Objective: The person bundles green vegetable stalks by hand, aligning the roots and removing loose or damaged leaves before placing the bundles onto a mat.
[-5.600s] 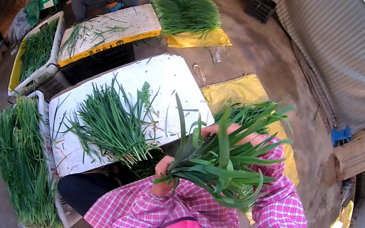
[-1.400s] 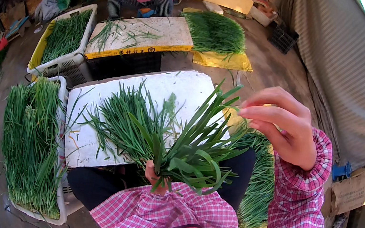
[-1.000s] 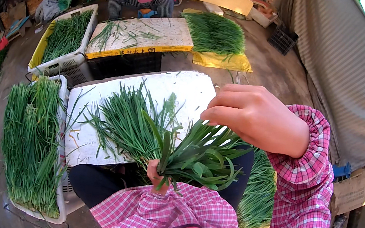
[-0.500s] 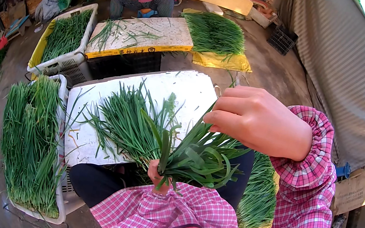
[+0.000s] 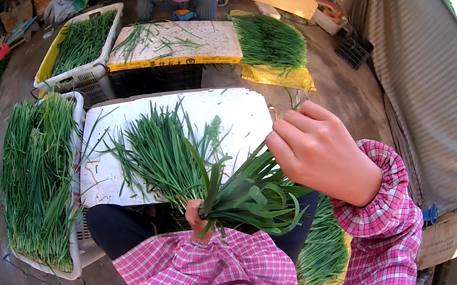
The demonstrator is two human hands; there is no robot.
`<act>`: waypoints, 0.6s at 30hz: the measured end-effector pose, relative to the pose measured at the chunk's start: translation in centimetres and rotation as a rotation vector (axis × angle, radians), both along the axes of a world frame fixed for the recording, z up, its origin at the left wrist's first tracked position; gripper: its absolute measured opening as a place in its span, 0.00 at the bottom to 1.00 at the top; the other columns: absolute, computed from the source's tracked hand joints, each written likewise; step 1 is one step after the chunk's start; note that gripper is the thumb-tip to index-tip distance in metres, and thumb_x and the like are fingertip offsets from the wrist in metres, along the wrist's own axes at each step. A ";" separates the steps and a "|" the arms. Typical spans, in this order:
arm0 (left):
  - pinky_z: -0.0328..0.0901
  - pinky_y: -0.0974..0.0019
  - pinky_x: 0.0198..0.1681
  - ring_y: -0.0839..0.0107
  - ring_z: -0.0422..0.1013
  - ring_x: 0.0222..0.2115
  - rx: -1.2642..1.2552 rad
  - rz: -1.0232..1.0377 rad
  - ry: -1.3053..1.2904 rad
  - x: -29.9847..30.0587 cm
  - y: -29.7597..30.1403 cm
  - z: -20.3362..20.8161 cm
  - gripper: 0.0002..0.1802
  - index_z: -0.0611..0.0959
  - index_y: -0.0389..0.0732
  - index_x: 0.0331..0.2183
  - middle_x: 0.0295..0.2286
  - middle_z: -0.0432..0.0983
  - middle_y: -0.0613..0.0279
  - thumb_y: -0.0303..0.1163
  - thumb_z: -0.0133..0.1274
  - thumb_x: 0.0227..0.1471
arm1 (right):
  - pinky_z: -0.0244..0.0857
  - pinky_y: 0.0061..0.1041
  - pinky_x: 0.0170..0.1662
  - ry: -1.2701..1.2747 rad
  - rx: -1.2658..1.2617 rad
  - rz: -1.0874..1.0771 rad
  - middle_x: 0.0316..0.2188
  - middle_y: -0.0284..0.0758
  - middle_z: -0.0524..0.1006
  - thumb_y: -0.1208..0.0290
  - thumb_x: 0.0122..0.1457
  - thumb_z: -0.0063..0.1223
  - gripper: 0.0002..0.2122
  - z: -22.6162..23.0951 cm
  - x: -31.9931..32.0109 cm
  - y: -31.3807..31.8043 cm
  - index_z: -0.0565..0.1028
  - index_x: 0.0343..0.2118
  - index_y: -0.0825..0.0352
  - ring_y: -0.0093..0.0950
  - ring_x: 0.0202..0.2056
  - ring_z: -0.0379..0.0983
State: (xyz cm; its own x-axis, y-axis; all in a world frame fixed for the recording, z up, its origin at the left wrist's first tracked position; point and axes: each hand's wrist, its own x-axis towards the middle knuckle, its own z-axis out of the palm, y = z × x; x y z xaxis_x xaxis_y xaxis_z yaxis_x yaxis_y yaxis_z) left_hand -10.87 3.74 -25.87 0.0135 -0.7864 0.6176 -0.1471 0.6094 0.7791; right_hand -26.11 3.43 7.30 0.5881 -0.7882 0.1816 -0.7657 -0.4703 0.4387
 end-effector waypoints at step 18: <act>0.57 0.60 0.23 0.53 0.62 0.20 0.103 0.041 -0.123 0.7 0.2 -0.3 0.13 0.68 0.37 0.27 0.20 0.64 0.53 0.21 0.50 0.32 | 0.57 0.20 0.26 -0.565 -0.235 -0.088 0.18 0.34 0.69 0.80 0.39 0.54 0.06 2.1 -2.5 1.7 0.68 0.21 0.69 0.27 0.23 0.66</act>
State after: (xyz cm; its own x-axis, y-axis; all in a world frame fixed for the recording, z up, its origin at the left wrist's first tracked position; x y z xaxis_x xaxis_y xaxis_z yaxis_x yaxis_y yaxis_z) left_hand -10.12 3.94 -26.17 -0.0238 -0.8459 0.5328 -0.2682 0.5188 0.8117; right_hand -28.62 5.17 9.44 0.2852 -0.7300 0.6210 -0.9414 -0.3350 0.0386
